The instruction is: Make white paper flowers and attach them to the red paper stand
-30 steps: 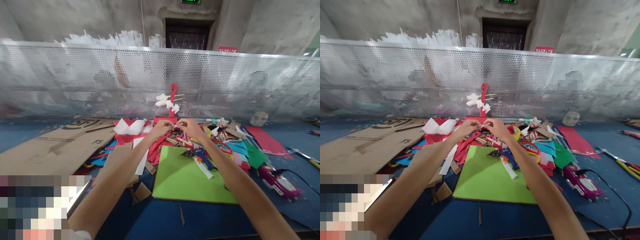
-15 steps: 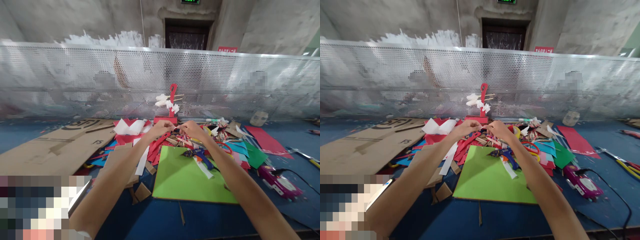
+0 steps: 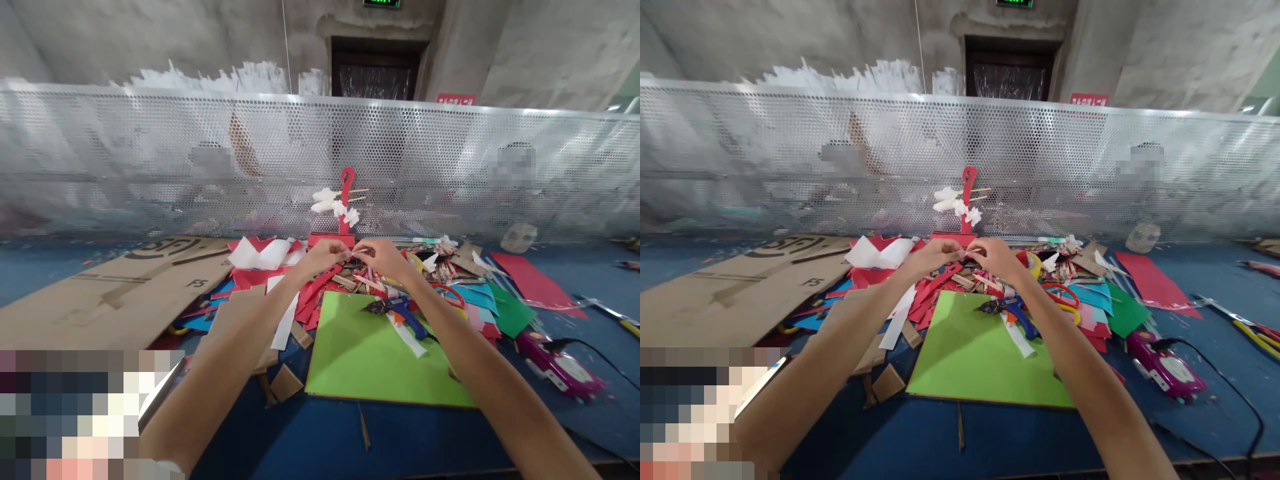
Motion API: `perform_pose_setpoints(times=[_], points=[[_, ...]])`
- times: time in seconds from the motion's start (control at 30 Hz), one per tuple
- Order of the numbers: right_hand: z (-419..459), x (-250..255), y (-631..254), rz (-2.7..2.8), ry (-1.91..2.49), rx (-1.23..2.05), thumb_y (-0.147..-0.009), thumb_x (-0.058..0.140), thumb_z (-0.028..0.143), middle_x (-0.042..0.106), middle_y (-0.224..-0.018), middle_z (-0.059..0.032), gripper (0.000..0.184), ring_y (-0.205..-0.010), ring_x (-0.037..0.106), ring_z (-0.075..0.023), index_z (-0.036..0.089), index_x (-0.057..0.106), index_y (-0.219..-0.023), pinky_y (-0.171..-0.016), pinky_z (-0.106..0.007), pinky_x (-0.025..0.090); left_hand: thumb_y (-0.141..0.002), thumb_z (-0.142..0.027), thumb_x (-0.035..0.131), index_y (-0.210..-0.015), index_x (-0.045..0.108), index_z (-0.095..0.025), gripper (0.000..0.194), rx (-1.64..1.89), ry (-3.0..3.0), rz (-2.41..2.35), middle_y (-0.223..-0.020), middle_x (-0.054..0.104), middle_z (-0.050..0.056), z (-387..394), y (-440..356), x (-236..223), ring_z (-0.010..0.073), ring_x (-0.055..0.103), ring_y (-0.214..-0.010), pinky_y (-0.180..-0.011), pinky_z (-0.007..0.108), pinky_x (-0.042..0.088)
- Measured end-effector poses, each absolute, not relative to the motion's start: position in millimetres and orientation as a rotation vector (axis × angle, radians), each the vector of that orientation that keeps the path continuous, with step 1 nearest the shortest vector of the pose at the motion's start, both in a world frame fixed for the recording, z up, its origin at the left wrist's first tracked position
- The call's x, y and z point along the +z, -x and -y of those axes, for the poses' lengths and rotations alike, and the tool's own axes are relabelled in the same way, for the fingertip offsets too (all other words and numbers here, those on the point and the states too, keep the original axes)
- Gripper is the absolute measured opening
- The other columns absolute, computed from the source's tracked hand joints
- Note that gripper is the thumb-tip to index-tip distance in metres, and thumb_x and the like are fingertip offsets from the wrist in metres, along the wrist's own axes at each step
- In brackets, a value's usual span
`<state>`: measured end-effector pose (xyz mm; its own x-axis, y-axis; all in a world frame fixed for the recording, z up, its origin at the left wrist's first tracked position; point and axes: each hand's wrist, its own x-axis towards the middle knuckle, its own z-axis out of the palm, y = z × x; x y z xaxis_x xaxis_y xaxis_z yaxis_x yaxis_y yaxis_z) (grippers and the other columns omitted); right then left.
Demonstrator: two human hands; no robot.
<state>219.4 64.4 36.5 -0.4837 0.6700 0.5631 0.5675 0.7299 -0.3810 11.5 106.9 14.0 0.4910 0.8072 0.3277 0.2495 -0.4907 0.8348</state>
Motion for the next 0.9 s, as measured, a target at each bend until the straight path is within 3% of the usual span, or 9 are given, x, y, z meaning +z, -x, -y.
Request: perform_pose_setpoints(times=[0.3,0.53,0.73,0.9], points=[[-69,29,-219,2.297,1.029,-0.072,-0.094,0.053,0.033,0.072,-0.091,-0.0070,0.024,-0.080,0.060,-0.0181,0.019,0.072,-0.090,-0.072,-0.027,0.036,-0.077,-0.045,0.068,-0.083,0.071,-0.014,0.031,0.937,-2.063,-0.967,-0.072,0.066,0.002,-104,-9,14,0.0118,0.056,-0.062,-0.060,0.023,0.041],[-72,29,-222,2.362,1.082,0.161,-0.097,0.043,0.030,0.069,-0.069,-0.0038,0.039,-0.063,0.058,-0.0145,0.018,0.072,-0.074,-0.064,-0.025,0.034,-0.075,-0.042,0.070,-0.084,0.072,-0.014,0.029,0.932,-2.029,-0.930,-0.075,0.068,0.004,-105,-10,14,0.0125,0.058,-0.064,-0.061,0.024,0.042],[-67,34,-221,2.176,0.980,0.377,-0.089,0.058,0.035,0.073,-0.088,-0.0059,0.024,-0.075,0.063,-0.0166,0.018,0.071,-0.100,-0.070,-0.026,0.042,-0.076,-0.039,0.068,-0.084,0.071,-0.014,0.027,0.920,-1.955,-0.954,-0.076,0.070,0.004,-108,-10,11,0.0124,0.059,-0.066,-0.063,0.024,0.041],[-68,35,-222,2.110,0.981,0.320,-0.089,0.057,0.034,0.070,-0.083,-0.0047,0.018,-0.075,0.063,-0.0171,0.018,0.066,-0.091,-0.071,-0.027,0.043,-0.074,-0.042,0.069,-0.084,0.072,-0.014,0.029,0.934,-1.938,-0.956,-0.078,0.070,0.005,-115,-8,8,0.0136,0.060,-0.069,-0.065,0.025,0.043]])
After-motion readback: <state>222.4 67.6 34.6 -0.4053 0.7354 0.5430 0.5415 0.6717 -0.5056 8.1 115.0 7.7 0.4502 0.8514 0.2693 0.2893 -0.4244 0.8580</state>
